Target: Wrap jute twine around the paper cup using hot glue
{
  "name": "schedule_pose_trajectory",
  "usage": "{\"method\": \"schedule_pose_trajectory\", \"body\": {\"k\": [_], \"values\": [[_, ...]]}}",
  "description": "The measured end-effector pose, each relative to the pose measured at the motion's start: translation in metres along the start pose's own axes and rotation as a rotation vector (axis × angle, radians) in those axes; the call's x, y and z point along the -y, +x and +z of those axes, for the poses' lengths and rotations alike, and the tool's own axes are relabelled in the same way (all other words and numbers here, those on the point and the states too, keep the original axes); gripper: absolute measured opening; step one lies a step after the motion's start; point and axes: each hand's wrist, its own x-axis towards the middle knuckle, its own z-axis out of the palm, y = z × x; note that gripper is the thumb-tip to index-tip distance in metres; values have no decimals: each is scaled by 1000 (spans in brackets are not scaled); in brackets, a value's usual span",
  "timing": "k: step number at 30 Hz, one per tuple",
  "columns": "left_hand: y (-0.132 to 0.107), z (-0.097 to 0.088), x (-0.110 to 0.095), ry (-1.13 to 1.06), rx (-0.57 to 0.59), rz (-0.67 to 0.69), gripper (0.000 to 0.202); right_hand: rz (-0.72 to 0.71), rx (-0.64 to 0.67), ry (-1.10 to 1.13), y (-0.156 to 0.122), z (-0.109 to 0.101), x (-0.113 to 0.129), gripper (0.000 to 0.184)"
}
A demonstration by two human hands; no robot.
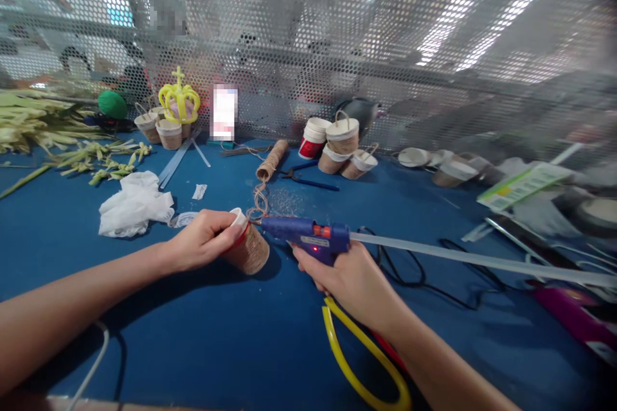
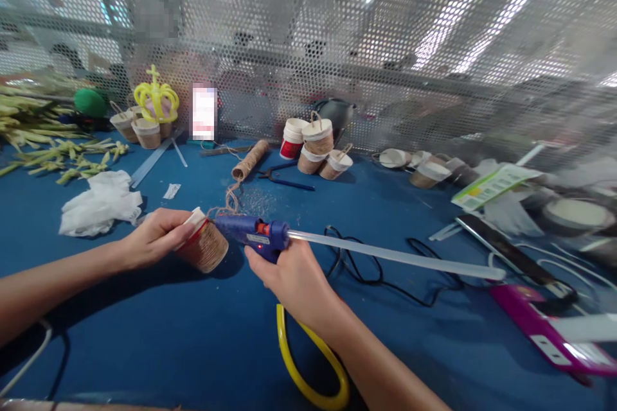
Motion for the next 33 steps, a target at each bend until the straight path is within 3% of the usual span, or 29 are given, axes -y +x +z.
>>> {"method": "schedule_pose_trajectory", "body": {"k": [8, 13, 17, 25, 29, 33], "values": [[1, 0, -2, -10, -4, 29, 36, -22, 67, 73, 2, -9, -4, 22], [2, 1, 1, 9, -62, 47, 36, 83, -165, 247, 21, -28, -21, 21], [2, 1, 4, 16, -93, 43, 35, 136, -247, 155, 45, -38, -39, 26], [0, 1, 1, 39, -104, 128, 34, 200, -308, -121, 76, -38, -67, 30], [0, 1, -1, 13, -96, 133, 34, 135, -333, -260, 76, -38, -65, 33], [-2, 1, -5, 21, -94, 165, 33, 24, -339, -325, 63, -33, -44, 20]]}}
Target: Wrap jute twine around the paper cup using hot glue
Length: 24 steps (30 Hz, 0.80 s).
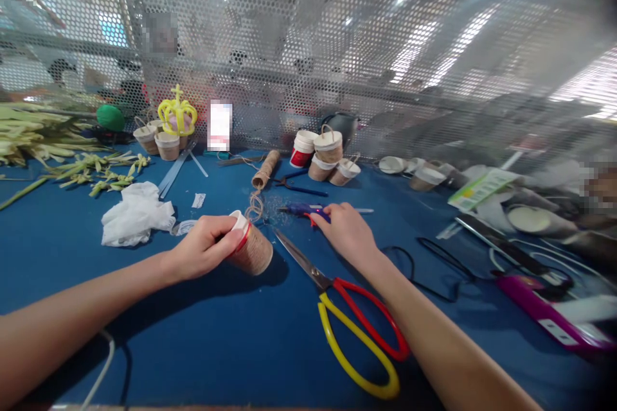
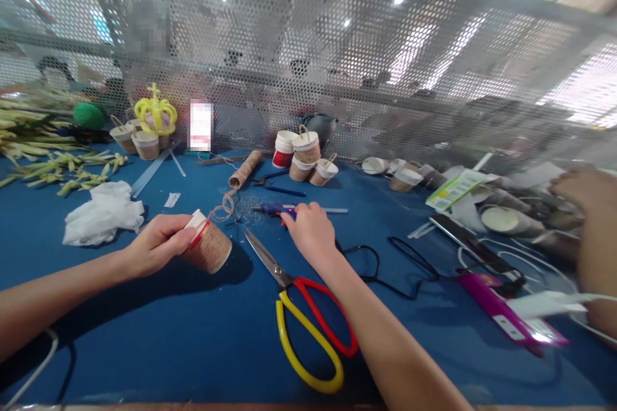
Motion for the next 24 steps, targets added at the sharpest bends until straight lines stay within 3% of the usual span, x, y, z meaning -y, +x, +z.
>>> {"method": "schedule_pose_trajectory", "body": {"k": [2, 5, 7, 10, 14, 17, 21, 24], "values": [[-2, 0, -3, 29, 8, 48, 31, -67, 83, 30, -10, -1, 17, 23], [-4, 1, -11, 70, 38, 128, 27, -129, 335, 164, -25, 5, 41, 42], [-5, 2, -15, 98, 59, 185, 25, -122, 558, 366, -31, 13, 53, 51], [-7, 3, -19, 131, 96, 259, 22, -96, 687, 658, -35, 24, 63, 50], [-8, 5, -21, 81, 153, 232, 23, 10, 653, 993, -39, 27, 70, 22], [-7, 6, -21, -91, 150, 28, 29, 29, 536, 1066, -44, 20, 71, 13], [-4, 8, -18, -366, 79, -305, 37, 15, 409, 1102, -52, 10, 72, 15], [-2, 10, -15, -471, 49, -428, 38, 4, 320, 1101, -55, 8, 71, 16]]}}
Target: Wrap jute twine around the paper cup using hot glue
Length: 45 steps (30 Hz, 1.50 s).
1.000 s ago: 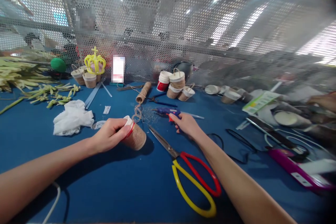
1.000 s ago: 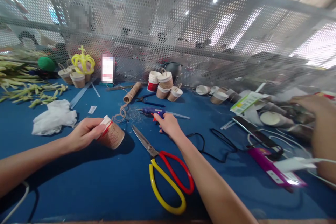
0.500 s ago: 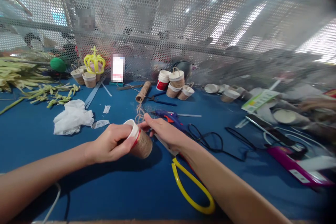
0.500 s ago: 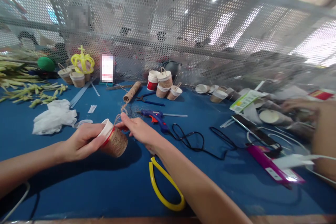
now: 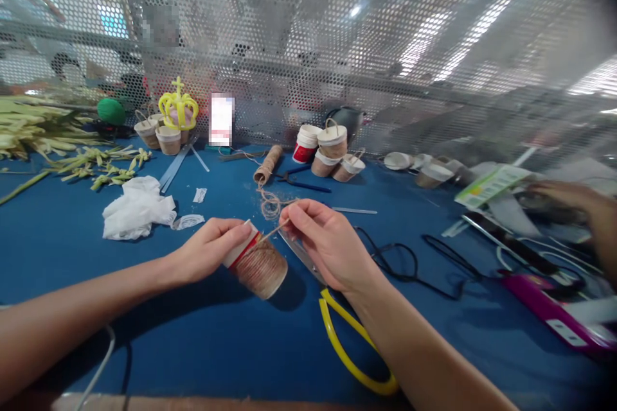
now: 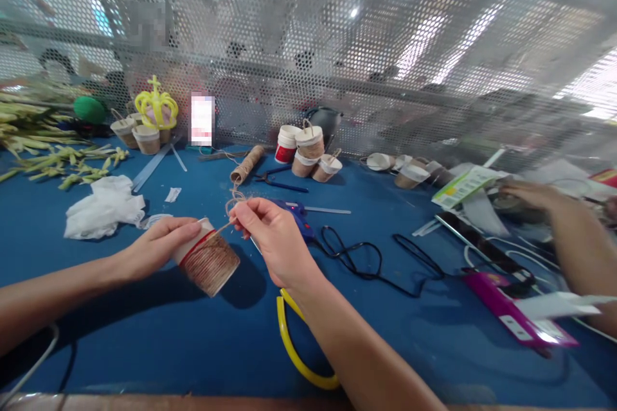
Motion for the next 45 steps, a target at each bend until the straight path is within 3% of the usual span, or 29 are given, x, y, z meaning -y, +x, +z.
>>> {"method": "schedule_pose_trajectory", "body": {"k": [9, 25, 37, 45], "values": [[-1, 0, 2, -7, 45, -14, 40, -53, -63, -170, 2, -2, -11, 17], [-8, 0, -1, 7, 119, 98, 38, -95, 13, -278, 3, -4, -18, 16], [-13, -1, -4, 144, 146, 234, 34, -89, 76, -361, 0, 0, -20, 18], [-14, -2, -9, 313, 146, 407, 32, -85, 121, -398, -1, 1, -23, 19]]}}
